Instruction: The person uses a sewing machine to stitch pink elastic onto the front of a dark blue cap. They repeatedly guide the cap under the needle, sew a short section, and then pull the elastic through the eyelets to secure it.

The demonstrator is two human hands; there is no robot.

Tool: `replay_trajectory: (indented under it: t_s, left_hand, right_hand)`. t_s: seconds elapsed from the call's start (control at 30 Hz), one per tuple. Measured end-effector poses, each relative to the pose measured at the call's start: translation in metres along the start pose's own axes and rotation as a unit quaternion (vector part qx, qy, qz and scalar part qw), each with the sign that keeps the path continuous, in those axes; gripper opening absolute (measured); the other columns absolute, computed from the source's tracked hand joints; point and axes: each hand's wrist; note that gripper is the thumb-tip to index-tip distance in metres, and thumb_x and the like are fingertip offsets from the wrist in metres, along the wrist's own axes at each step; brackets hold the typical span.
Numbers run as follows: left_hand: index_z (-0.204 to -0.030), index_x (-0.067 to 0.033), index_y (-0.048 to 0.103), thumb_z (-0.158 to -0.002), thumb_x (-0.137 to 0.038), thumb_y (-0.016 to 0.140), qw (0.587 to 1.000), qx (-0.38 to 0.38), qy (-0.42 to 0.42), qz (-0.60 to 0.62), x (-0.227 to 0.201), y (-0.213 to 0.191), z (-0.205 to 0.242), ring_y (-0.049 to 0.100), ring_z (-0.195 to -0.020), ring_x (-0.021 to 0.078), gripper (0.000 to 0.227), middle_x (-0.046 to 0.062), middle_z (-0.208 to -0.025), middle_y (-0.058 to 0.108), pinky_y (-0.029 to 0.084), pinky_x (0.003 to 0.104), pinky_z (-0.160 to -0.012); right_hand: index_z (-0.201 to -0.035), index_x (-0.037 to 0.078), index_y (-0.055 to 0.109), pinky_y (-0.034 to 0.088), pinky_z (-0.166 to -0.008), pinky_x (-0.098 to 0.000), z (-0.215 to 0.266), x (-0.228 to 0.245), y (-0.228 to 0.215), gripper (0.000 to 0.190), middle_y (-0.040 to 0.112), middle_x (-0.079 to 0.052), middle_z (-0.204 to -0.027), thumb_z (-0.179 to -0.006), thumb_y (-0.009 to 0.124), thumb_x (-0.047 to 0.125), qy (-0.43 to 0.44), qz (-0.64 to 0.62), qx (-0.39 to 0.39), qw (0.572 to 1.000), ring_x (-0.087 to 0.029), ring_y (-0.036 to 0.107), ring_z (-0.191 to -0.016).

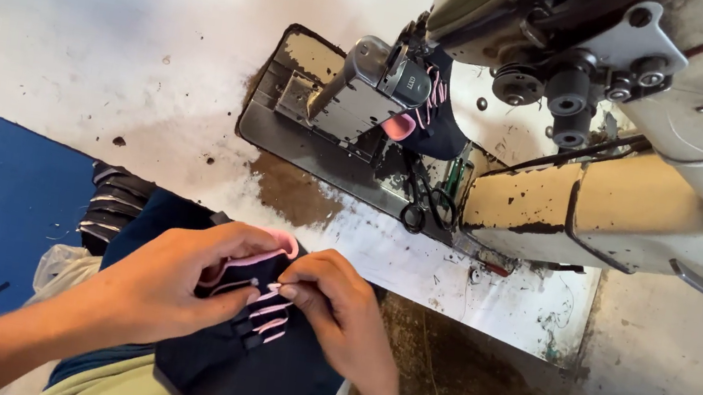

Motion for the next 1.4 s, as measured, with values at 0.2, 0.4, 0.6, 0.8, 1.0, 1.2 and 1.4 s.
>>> replay_trajectory:
  t_s: [0.2,0.4,0.6,0.8,1.0,1.2,1.4]
  left_hand:
    - [-0.131,-0.0045,0.058,-0.084,-0.005,0.065,0.993,0.013,0.035,0.111,0.0,-0.003,0.001,0.072,-0.097,0.0166,0.048,0.011,-0.116,0.074,0.057,0.03,-0.083]
    - [-0.121,-0.0014,0.056,-0.085,-0.007,0.068,0.992,0.004,0.03,0.124,0.011,0.004,-0.001,0.076,-0.095,0.0131,0.038,0.01,-0.108,0.077,0.059,0.027,-0.082]
    - [-0.12,-0.005,0.059,-0.085,-0.013,0.073,0.992,0.015,-0.007,0.126,0.005,0.001,-0.005,0.074,-0.086,0.0107,0.038,0.008,-0.101,0.079,0.057,0.025,-0.072]
    - [-0.115,-0.0046,0.059,-0.084,-0.013,0.077,0.993,0.025,0.035,0.107,0.009,0.003,-0.006,0.075,-0.086,0.0076,0.037,0.004,-0.098,0.079,0.057,0.024,-0.071]
    - [-0.112,-0.0064,0.06,-0.082,-0.015,0.078,0.997,0.042,0.036,0.06,-0.009,-0.004,-0.02,0.077,-0.077,0.0119,0.036,0.004,-0.089,0.08,0.059,0.028,-0.067]
    - [-0.11,-0.0064,0.061,-0.082,-0.015,0.078,0.998,0.011,0.062,-0.003,-0.031,-0.027,-0.061,0.079,-0.075,0.0172,0.034,0.007,-0.085,0.079,0.062,0.029,-0.07]
    - [-0.114,-0.0034,0.057,-0.081,-0.011,0.079,0.977,-0.085,0.184,-0.072,-0.042,-0.056,-0.137,0.067,-0.083,0.0232,0.041,0.011,-0.091,0.065,0.055,0.034,-0.072]
  right_hand:
    - [-0.104,0.006,0.073,0.058,-0.077,-0.0317,-0.008,0.024,0.004,0.015,0.071,-0.006,-0.098,-0.091,0.076,0.013,0.006,0.207,0.043,0.977,-0.02,0.072,-0.09]
    - [-0.102,0.009,0.074,0.057,-0.071,-0.0312,-0.01,0.034,0.008,0.015,0.072,-0.004,-0.097,-0.089,0.078,0.016,0.002,0.28,0.041,0.959,-0.021,0.072,-0.085]
    - [-0.102,0.008,0.074,0.058,-0.073,-0.0299,-0.009,0.024,0.0,0.017,0.072,-0.004,-0.097,-0.089,0.078,0.018,0.028,0.267,0.066,0.961,-0.017,0.073,-0.086]
    - [-0.107,0.004,0.069,0.054,-0.072,-0.0283,-0.024,0.028,-0.009,0.034,0.066,-0.005,-0.114,-0.084,0.082,0.025,0.057,0.189,0.048,0.979,-0.016,0.064,-0.088]
    - [-0.101,0.003,0.069,0.044,-0.069,-0.0275,-0.025,-0.011,-0.041,0.038,0.06,-0.002,-0.093,-0.089,0.077,0.037,0.075,0.139,0.161,0.974,-0.013,0.055,-0.083]
    - [-0.083,0.005,0.07,0.04,-0.06,-0.0244,-0.052,-0.01,-0.057,0.023,0.058,0.003,-0.075,-0.081,0.082,0.024,0.152,0.111,0.056,0.981,-0.007,0.052,-0.07]
    - [-0.086,0.005,0.062,0.04,-0.062,-0.0215,-0.127,-0.005,-0.105,0.025,0.057,0.004,-0.076,-0.082,0.086,0.013,0.129,0.06,-0.024,0.99,-0.005,0.052,-0.072]
Point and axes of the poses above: each hand's wrist, its own z-axis away from the middle knuckle, its own y-axis out of the palm, x = y × z
